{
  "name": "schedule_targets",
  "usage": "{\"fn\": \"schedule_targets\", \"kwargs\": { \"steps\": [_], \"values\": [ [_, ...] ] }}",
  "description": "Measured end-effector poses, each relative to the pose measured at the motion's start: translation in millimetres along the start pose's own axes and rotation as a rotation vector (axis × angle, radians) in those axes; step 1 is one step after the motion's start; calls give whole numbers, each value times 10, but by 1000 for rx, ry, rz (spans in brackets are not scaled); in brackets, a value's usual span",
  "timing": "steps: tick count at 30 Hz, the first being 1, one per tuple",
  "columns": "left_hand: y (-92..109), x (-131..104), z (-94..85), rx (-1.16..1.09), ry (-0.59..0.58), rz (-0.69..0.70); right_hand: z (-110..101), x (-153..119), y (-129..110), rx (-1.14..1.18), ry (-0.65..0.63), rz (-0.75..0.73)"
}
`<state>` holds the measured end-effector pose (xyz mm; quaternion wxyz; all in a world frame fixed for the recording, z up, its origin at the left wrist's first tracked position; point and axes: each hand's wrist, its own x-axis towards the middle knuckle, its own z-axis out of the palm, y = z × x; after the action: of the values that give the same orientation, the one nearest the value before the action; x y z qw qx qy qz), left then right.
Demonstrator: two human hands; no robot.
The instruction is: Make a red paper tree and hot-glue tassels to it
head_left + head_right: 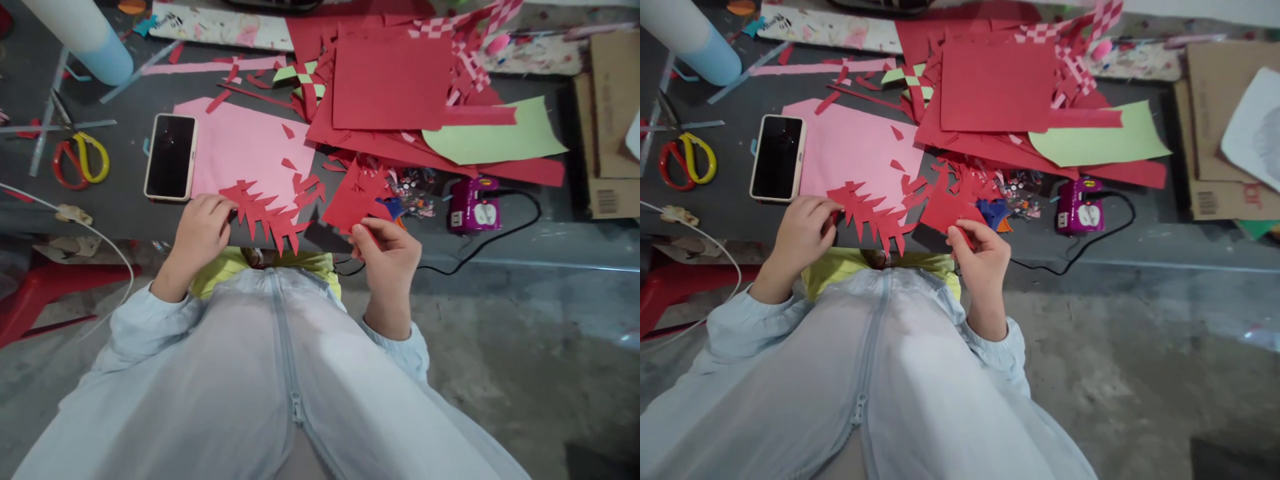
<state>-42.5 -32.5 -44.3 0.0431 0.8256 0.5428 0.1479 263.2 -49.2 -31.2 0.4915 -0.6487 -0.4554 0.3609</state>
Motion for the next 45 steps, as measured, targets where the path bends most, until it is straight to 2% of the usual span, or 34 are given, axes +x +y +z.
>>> {"fn": "schedule_targets", "kwargs": {
  "steps": [6, 9, 11, 16, 19, 25, 33, 37, 40, 45],
  "values": [
    [-67, 115, 46, -19, -34, -9, 16, -29, 23, -8, -13, 14],
    [-29, 163, 16, -17, -32, -14, 21, -33, 21, -1, -11, 21],
    [78, 188, 4, -40, -28, 32, 27, -35, 19, 1, -8, 29],
    [472, 186, 120, -125, -130, 332, 34, -37, 10, -9, -7, 32],
    [590, 141, 221, -74, -141, 371, 24, -36, 8, -19, -8, 9],
    [568, 75, 247, -9, -117, 437, 6, -51, 11, 2, 29, 15],
    [580, -23, 177, 49, -202, 439, -25, -112, 12, 5, 26, 55],
    [585, -118, 204, 147, -165, 483, -50, -141, 45, 11, 39, 42],
    [619, -173, 221, 212, -68, 560, -64, -157, 69, 8, 42, 35],
    [692, -204, 185, 50, 66, 627, -93, -165, 107, 17, 19, 47]
  ]
}}
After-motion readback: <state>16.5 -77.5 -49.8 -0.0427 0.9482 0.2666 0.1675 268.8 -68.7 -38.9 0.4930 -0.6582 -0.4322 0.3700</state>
